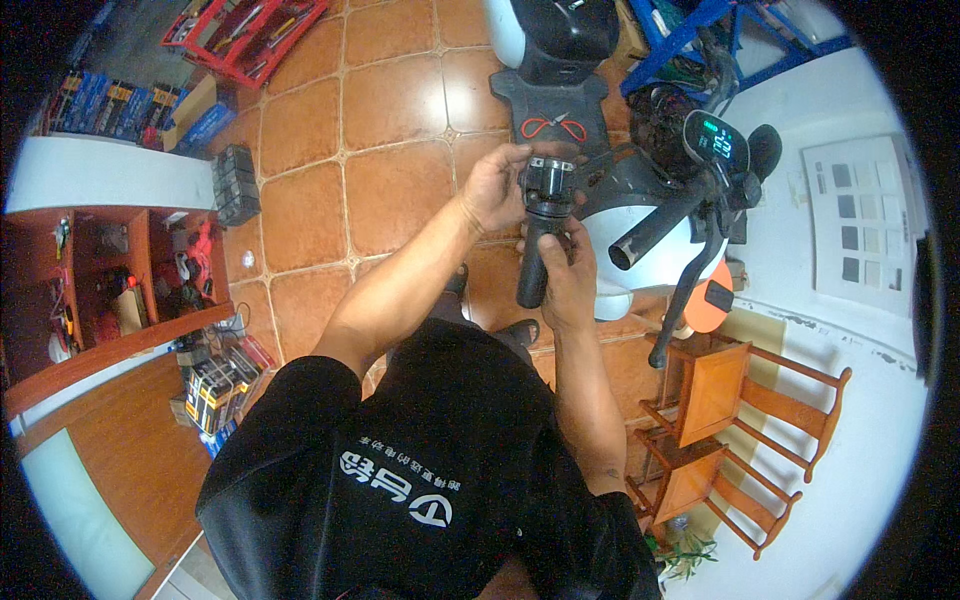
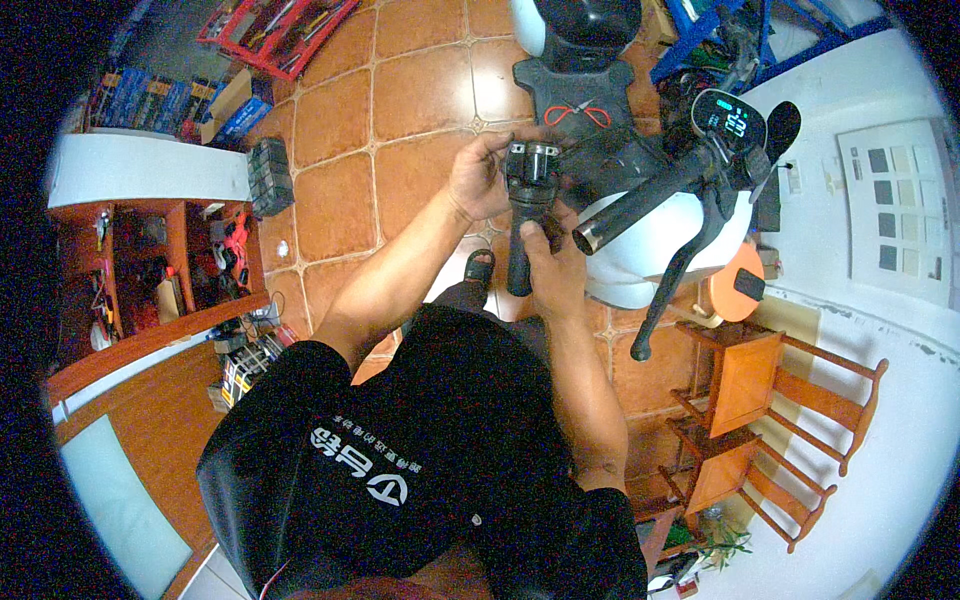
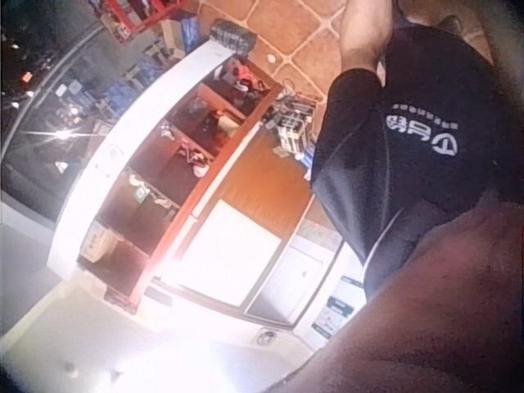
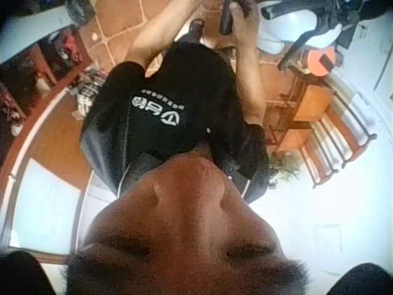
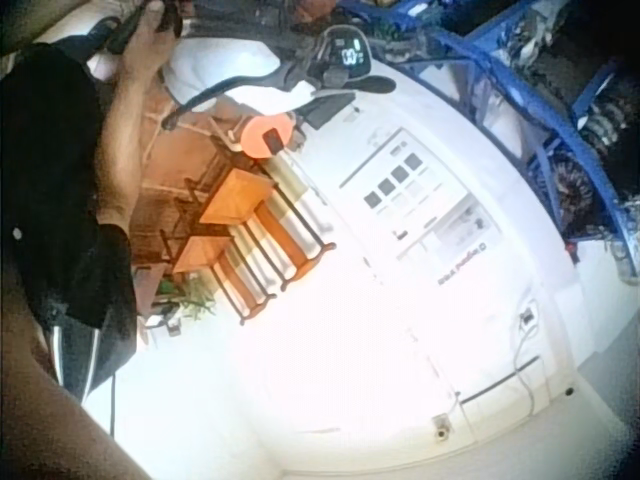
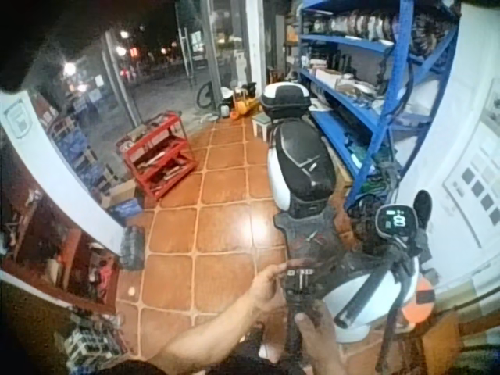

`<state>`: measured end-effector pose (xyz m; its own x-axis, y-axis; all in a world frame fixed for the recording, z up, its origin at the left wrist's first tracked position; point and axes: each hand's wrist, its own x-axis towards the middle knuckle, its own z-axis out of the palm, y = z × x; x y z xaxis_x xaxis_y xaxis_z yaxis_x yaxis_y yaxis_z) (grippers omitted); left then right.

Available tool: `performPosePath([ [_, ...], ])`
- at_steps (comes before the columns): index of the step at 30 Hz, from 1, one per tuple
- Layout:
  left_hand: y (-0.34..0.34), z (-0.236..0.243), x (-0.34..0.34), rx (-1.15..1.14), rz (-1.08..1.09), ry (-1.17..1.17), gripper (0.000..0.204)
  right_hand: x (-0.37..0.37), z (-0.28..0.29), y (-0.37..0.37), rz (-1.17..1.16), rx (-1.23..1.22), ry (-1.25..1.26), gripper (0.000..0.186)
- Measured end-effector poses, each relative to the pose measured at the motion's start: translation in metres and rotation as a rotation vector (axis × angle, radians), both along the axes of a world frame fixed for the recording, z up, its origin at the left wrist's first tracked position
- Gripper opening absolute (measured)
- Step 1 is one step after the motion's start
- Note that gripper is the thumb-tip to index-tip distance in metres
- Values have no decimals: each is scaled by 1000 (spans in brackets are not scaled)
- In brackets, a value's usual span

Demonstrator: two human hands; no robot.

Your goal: The person uses a red screwdriver to loosen and tighten screws on the left handlebar grip of a white electric scooter. They repeatedly remove and reattach the grip, test the brake lever, and retrieve a small metal part from a red tool cart before continuing adjustments.

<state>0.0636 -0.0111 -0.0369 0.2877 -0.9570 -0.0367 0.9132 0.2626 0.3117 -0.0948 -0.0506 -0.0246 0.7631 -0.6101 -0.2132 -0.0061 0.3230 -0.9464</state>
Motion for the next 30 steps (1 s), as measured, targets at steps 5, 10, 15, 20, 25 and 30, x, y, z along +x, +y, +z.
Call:
performPosePath([
  [5, 2, -2, -4, -4, -17, 1, 60, -1, -2, 1, 5, -76, 33, 46],
  [10, 3, 3, -5, -7, -28, -76, 60, -6, -3, -2, 26, 25, 30, 39],
  [15, 8, 3, -4, 13, -21, -180, 63, -6, 13, -4, 89, 237, -32, 40],
  [20, 6, 5, -8, -8, 79, -257, 48, -14, 2, -11, 71, 638, -106, 46],
  [25, 5, 9, -13, 49, 109, -243, 45, -20, 3, -22, 117, 893, -360, 47],
  [30, -4, 13, -16, 197, 111, -530, 42, -26, 1, -35, 192, 947, -527, 48],
])
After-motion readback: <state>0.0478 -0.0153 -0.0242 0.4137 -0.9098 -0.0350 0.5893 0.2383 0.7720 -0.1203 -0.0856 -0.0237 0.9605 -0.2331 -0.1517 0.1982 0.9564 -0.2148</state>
